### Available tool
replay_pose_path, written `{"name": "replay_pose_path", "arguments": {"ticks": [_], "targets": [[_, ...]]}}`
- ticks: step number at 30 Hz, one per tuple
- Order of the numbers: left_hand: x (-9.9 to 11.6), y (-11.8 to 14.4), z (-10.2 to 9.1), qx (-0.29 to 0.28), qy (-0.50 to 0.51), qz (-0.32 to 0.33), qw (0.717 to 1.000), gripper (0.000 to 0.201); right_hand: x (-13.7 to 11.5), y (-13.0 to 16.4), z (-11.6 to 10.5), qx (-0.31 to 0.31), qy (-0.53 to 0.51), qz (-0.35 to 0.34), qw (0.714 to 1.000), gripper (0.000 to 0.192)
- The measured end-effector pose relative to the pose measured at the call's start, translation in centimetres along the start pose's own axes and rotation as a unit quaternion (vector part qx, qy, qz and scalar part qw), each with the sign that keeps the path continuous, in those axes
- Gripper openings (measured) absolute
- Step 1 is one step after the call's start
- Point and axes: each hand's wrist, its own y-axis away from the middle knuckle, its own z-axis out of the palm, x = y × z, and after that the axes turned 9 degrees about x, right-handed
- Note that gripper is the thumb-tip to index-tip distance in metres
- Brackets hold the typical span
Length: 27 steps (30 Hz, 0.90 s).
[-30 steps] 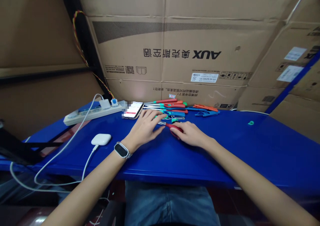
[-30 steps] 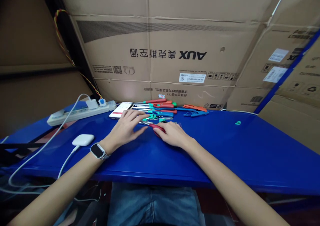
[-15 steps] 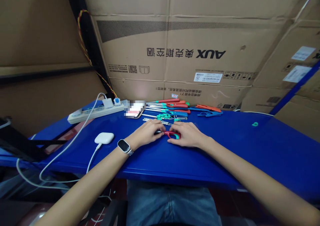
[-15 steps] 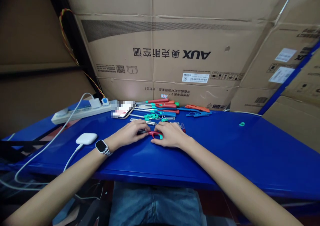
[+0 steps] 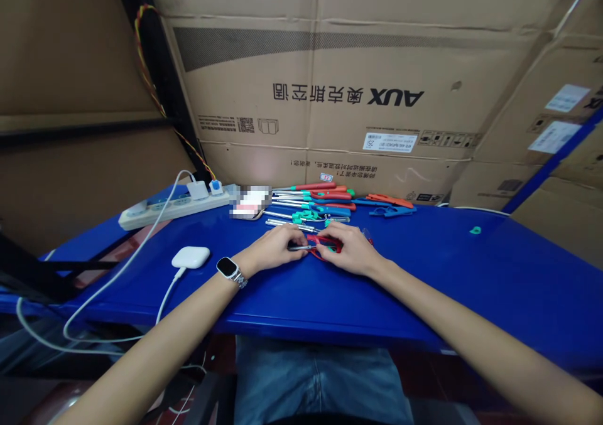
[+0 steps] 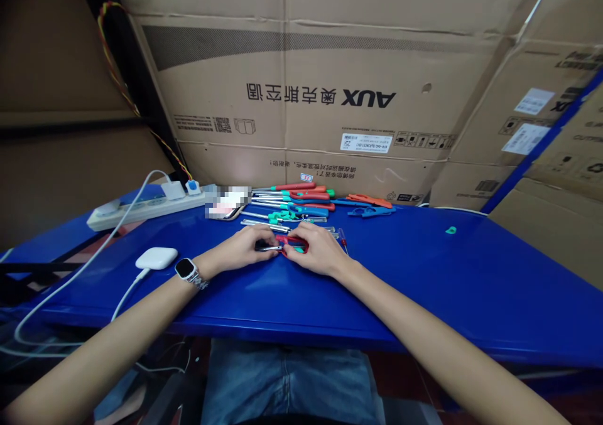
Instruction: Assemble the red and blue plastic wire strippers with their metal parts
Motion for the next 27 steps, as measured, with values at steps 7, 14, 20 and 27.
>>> {"name": "replay_pose_path", "arguments": {"ticks": [7, 14, 20, 27], "targets": [[0.3, 0.2, -0.6, -0.003, 0.022, 0.003, 1.0, 0.023, 0.3, -1.6, -1.9, 0.031, 0.013, 0.027, 0.999, 0.034], [0.3, 0.2, -1.1, -0.012, 0.047, -0.013, 0.999, 0.021, 2.5, -2.5, -2.2, -0.091, 0.121, 0.034, 0.988, 0.033], [0.5, 0.2, -1.4, -0.035, 0.041, -0.017, 0.998, 0.018, 1.8, -2.2, -1.3, -0.097, 0.147, -0.007, 0.984, 0.027], [0.1, 0.2, -1.3, -0.031, 0.042, -0.003, 0.999, 0.018, 0.4, -0.6, -1.9, -0.084, 0.052, -0.046, 0.994, 0.015]]}}
